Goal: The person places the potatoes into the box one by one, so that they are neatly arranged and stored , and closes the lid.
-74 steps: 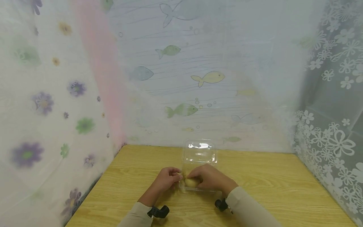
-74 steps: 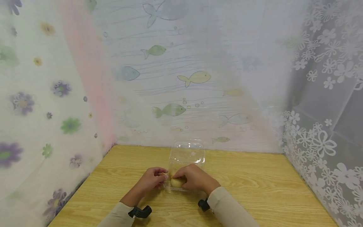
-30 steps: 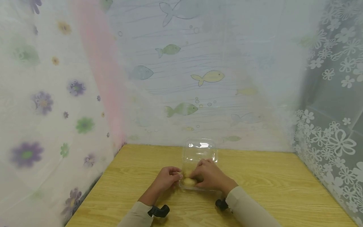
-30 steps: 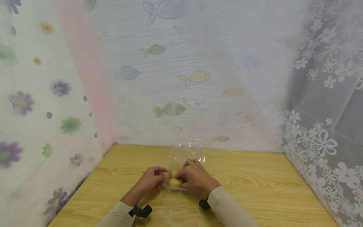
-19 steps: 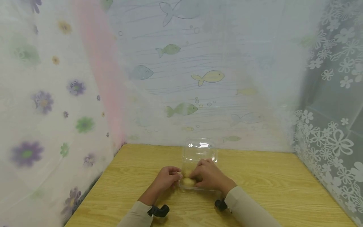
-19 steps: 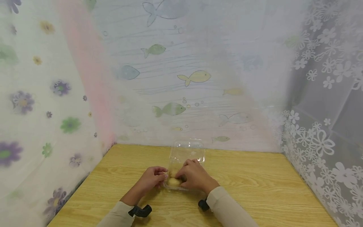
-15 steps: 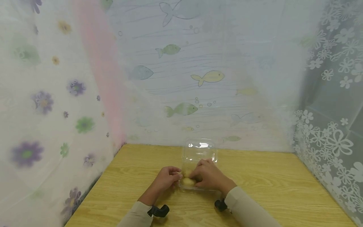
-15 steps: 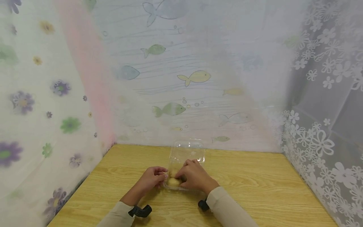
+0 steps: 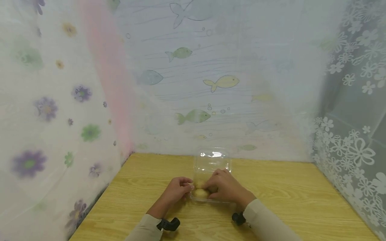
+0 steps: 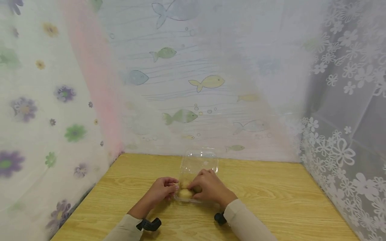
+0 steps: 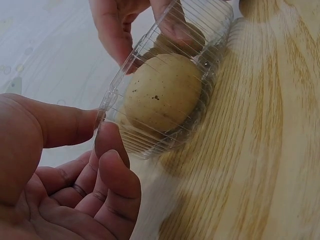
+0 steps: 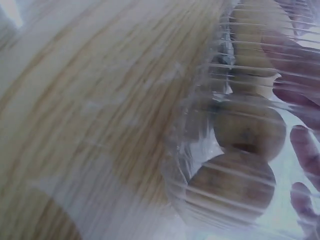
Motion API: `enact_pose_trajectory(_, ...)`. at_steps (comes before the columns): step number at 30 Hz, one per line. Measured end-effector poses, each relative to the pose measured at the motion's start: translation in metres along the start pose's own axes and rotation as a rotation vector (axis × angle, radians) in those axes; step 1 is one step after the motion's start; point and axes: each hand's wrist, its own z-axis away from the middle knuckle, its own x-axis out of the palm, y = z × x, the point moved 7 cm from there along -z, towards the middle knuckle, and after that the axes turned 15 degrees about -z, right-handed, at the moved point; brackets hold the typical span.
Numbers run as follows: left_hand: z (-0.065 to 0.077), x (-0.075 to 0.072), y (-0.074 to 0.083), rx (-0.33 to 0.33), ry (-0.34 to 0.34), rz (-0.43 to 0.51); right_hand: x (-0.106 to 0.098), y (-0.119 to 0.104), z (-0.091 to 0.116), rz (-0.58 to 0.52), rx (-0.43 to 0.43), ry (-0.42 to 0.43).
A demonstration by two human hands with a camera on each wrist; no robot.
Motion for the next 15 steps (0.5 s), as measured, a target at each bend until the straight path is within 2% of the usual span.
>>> enact_pose_trajectory(6, 0.001, 0.000, 0.001, 0.004, -0.003, 0.013, -0.009, -0.001, 0.006, -0.022, -0.019, 0.029)
enact_pose_trajectory(11, -0.001, -0.001, -0.002, 0.009, -0.013, 0.001, -0.020, -0.004, 0.018, 0.016, -0.057, 0.076)
enact_pose_trajectory(15, -0.002, -0.001, -0.003, 0.013, -0.020, -0.009, -0.030, -0.006, 0.031, -0.037, -0.098, 0.125)
